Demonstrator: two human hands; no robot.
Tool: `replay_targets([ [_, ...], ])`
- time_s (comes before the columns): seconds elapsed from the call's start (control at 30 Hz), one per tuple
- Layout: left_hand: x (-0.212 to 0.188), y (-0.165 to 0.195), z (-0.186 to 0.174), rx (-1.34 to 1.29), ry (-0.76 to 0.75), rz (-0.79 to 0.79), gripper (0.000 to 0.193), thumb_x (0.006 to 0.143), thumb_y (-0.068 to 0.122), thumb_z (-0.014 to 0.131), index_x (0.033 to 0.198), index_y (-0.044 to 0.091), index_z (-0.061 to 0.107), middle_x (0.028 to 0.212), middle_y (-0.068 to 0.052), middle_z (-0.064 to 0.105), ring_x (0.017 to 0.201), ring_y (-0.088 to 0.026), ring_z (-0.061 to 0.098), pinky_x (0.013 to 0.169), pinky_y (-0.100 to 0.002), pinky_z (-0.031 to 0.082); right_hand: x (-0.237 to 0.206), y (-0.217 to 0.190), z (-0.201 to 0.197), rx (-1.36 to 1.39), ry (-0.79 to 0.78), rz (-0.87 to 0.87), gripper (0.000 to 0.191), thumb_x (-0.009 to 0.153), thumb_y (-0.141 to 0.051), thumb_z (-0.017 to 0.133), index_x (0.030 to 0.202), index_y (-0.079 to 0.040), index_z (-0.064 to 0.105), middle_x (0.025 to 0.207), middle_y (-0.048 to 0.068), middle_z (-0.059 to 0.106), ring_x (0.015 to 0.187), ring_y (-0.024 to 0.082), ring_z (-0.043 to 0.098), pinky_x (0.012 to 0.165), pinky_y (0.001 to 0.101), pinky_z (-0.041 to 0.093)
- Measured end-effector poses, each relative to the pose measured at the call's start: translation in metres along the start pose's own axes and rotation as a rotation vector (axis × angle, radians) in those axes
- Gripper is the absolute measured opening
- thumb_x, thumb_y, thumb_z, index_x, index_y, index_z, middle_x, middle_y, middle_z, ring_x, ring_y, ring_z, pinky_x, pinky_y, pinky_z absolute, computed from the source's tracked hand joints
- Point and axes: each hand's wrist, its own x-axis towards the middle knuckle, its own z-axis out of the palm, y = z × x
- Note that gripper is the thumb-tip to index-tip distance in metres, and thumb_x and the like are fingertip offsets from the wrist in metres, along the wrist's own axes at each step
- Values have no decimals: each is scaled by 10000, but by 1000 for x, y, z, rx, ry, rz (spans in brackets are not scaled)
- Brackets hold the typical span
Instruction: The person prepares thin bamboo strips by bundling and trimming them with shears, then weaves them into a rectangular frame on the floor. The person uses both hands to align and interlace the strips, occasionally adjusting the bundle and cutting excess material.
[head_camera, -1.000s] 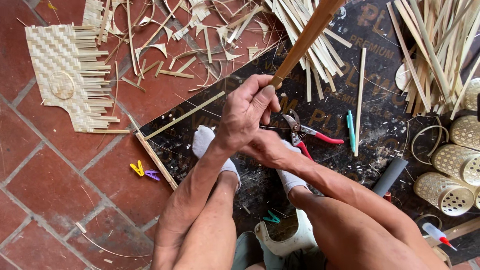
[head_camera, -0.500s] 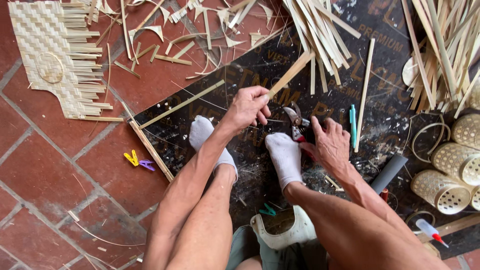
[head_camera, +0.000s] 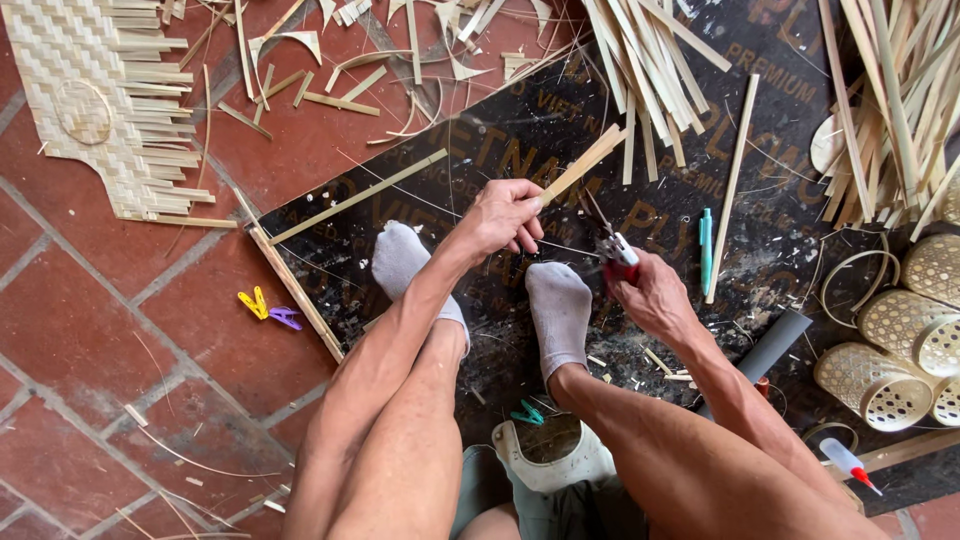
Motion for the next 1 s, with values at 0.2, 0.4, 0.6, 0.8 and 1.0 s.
replay_targets([
  [0.2, -2, 2, 7, 78, 15, 33, 287, 997, 210, 542, 1163, 45, 707, 719, -61, 730, 533, -128, 707, 436, -252, 498, -20, -42, -13, 63, 35, -149, 412, 935, -193, 627, 1343, -210, 575, 952, 126, 710, 858, 302, 694, 771, 456, 529],
  [0.4, -6, 4, 15, 223, 25, 124, 284, 996, 211, 533, 1128, 48, 723, 672, -51, 722, 518, -121, 703, 493, -271, 546, -15, -37, -2, -28, 108, -286, 472, 911, -204, 697, 1356, -134, 557, 1128, 194, 699, 1019, 376, 686, 845, 483, 538],
  [0.6, -6, 2, 14, 227, 3, 156, 284, 997, 199, 535, 1148, 46, 721, 668, -55, 720, 525, -120, 710, 515, -276, 568, -12, -31, 5, -31, 122, -344, 622, 846, -175, 735, 1426, -98, 525, 1247, 211, 671, 1145, 411, 644, 921, 487, 530],
  [0.8, -7, -5, 14, -33, -139, 93, 279, 1031, 198, 546, 1204, 46, 702, 700, -50, 698, 506, -112, 667, 464, -255, 537, -4, -26, 6, 15, 124, -411, 652, 877, -165, 723, 1480, -99, 484, 1268, 214, 672, 1149, 400, 657, 926, 469, 541],
  [1.0, -11, -9, 6, -58, -124, 104, 273, 1035, 178, 559, 1206, 28, 710, 712, -50, 700, 513, -107, 670, 477, -250, 547, 2, -25, 12, 59, 29, -379, 754, 894, -158, 698, 1565, -87, 362, 1268, 236, 655, 1025, 344, 701, 857, 425, 569],
])
